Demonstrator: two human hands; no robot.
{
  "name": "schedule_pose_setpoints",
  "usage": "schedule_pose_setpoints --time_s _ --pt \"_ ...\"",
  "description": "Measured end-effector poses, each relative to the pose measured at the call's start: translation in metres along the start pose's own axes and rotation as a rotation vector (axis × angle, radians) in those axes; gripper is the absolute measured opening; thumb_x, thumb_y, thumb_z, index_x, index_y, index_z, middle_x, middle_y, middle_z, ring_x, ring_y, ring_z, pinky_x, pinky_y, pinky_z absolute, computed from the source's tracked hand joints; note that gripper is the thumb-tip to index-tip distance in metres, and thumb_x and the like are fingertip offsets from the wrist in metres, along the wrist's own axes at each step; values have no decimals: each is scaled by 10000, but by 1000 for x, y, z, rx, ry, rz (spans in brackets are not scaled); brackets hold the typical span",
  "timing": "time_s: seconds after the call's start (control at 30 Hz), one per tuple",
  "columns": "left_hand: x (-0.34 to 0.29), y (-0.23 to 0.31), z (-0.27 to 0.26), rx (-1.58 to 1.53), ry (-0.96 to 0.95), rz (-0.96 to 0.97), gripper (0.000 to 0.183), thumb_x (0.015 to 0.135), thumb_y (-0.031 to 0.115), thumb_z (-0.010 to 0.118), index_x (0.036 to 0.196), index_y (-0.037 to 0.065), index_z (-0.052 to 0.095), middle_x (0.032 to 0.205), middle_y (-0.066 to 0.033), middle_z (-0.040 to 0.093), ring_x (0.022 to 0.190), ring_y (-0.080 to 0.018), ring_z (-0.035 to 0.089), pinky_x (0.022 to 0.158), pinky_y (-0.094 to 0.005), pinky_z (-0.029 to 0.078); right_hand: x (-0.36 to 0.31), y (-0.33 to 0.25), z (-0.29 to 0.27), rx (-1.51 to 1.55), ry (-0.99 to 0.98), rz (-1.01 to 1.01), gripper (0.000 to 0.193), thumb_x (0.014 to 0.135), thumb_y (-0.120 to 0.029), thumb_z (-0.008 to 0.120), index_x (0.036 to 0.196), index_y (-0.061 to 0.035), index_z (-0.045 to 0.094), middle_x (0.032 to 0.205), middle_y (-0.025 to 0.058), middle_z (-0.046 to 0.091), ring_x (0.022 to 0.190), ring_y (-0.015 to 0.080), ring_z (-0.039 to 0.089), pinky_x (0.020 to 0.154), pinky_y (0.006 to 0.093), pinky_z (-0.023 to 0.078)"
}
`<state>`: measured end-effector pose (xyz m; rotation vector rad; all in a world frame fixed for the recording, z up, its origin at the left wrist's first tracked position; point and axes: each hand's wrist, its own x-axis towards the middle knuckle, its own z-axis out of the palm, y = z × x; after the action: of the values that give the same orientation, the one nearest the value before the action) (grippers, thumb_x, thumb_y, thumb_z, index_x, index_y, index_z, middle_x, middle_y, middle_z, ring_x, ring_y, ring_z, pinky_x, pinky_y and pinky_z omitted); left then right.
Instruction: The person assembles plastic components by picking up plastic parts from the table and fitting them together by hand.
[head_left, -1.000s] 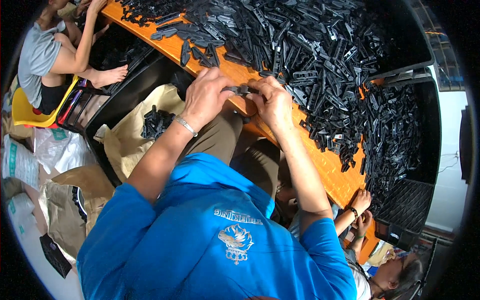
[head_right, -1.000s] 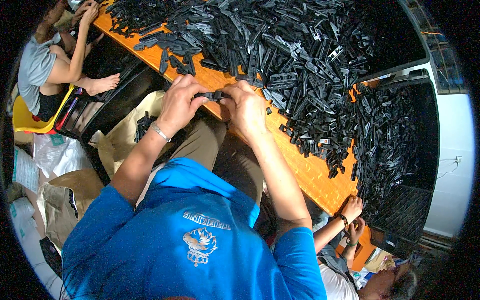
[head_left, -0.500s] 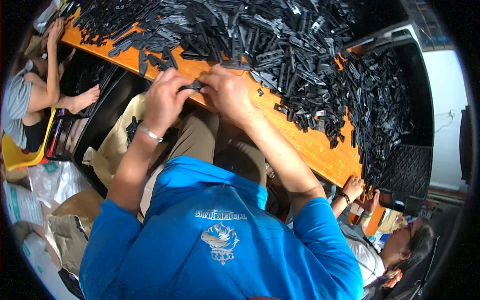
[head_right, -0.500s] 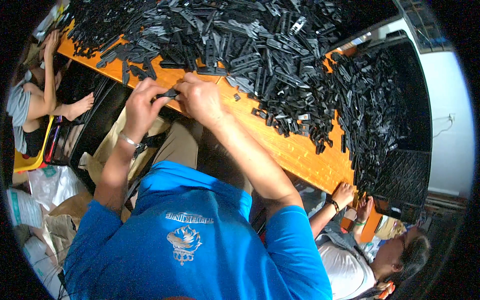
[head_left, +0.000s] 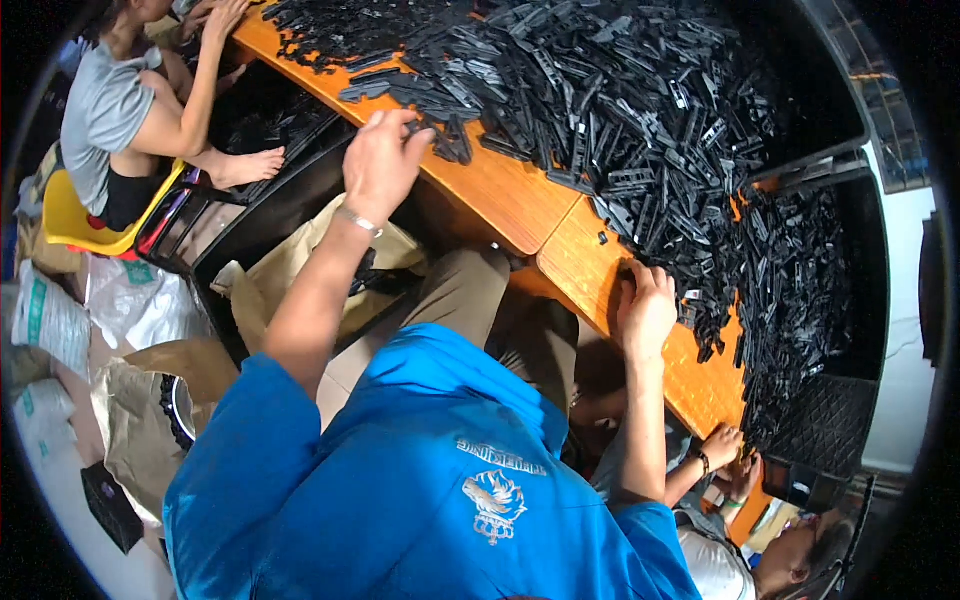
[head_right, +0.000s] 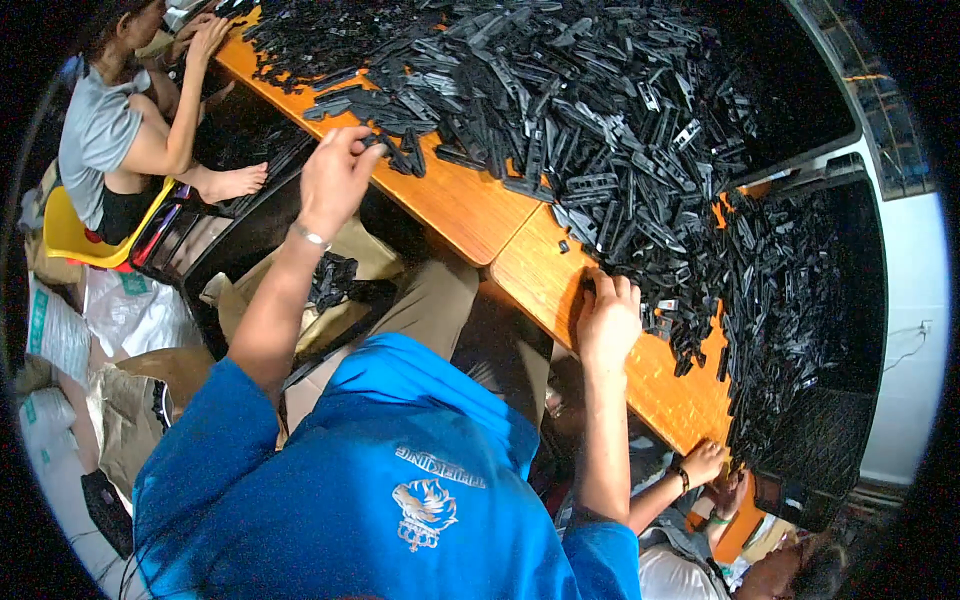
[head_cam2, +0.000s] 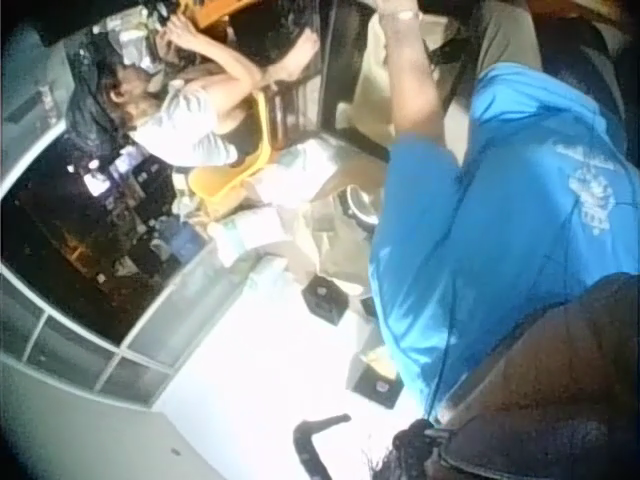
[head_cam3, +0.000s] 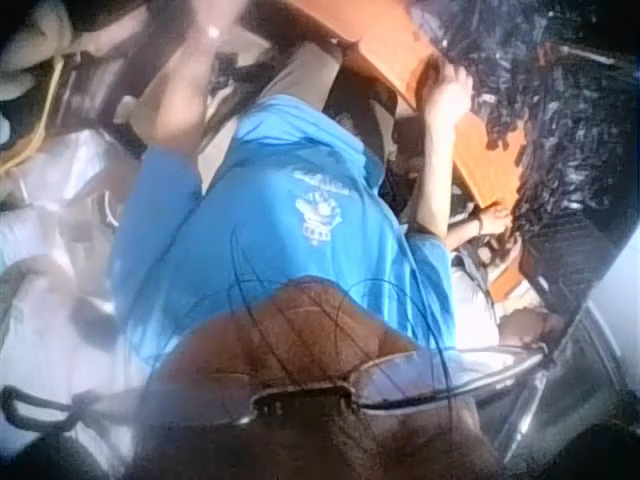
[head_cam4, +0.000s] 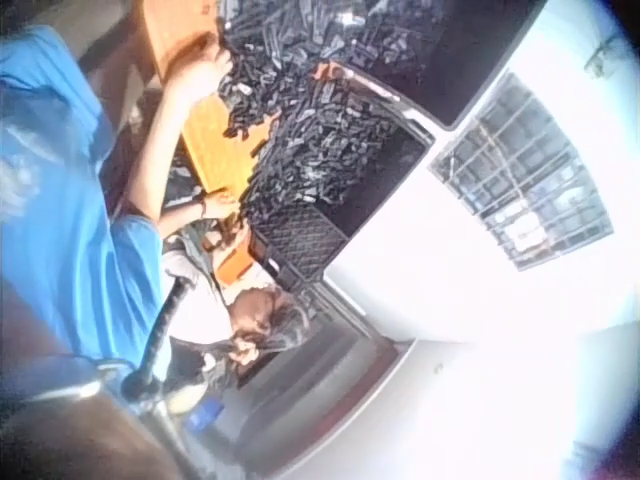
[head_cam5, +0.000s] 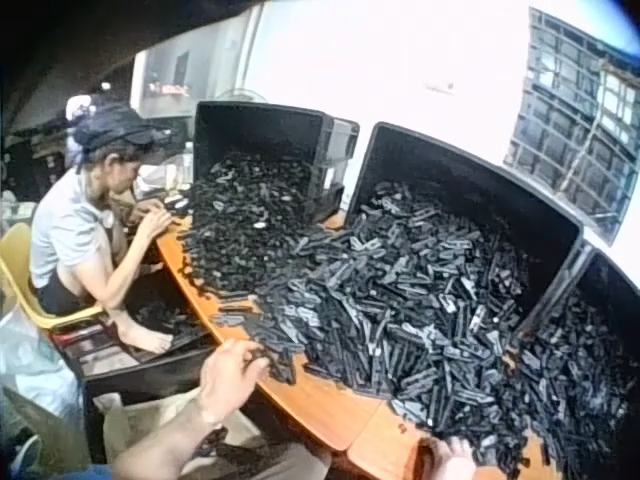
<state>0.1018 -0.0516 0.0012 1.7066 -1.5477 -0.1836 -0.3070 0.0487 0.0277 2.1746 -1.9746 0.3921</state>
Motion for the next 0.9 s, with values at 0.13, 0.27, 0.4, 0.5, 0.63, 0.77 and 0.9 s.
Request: schedule_pose_setpoints --time_s 0.13,0.27,0.4,0.5,0.63,0.77,0.9 --pt "5 -2 13 27 37 1 254 907 214 833 1067 38 745 1028 -160 723 972 -375 716 861 -469 582 6 -3 7 40 22 -10 254 912 -76 738 1158 -124 783 1047 117 705 991 368 666 877 456 568" --pt "3 -8 12 -9 -13 -55 218 908 176 819 1075 52 754 1015 -149 721 937 -362 719 848 -461 586 8 -21 -5 124 1 -104 217 911 -52 748 1119 -104 781 989 127 680 945 361 671 841 442 571" --pt "-6 -18 7 -264 -42 -216 263 915 88 792 1174 71 746 958 -98 709 852 -259 711 813 -381 584 10 -44 -5 359 19 -22 238 892 25 762 1114 -60 753 980 148 649 838 360 685 748 404 580" --pt "-19 -13 4 -543 -72 -322 290 941 31 763 1227 61 730 955 -55 713 852 -170 695 802 -317 573 14 -59 1 545 -8 -13 292 826 86 778 1083 -41 720 1021 171 645 956 393 681 834 428 567" --pt "-30 7 -3 -848 -274 -370 287 973 -7 729 1258 28 722 1022 -37 735 918 -116 683 813 -270 568 16 -79 12 650 -47 -148 350 799 129 763 1107 -31 725 1029 177 645 967 384 680 834 425 571" --pt "-32 12 6 -619 -465 -233 304 991 3 708 1293 23 738 1049 11 731 903 -88 677 856 -255 564 28 -110 3 611 -101 -265 371 899 9 771 1263 -48 731 1041 201 713 978 400 714 845 460 577" --pt "-25 47 20 -292 -657 102 227 963 50 728 1179 34 797 1067 -131 797 976 -248 757 907 -350 582 30 -117 -2 618 -61 -229 332 937 -54 770 1266 -50 724 1133 239 747 1042 416 740 857 485 586"
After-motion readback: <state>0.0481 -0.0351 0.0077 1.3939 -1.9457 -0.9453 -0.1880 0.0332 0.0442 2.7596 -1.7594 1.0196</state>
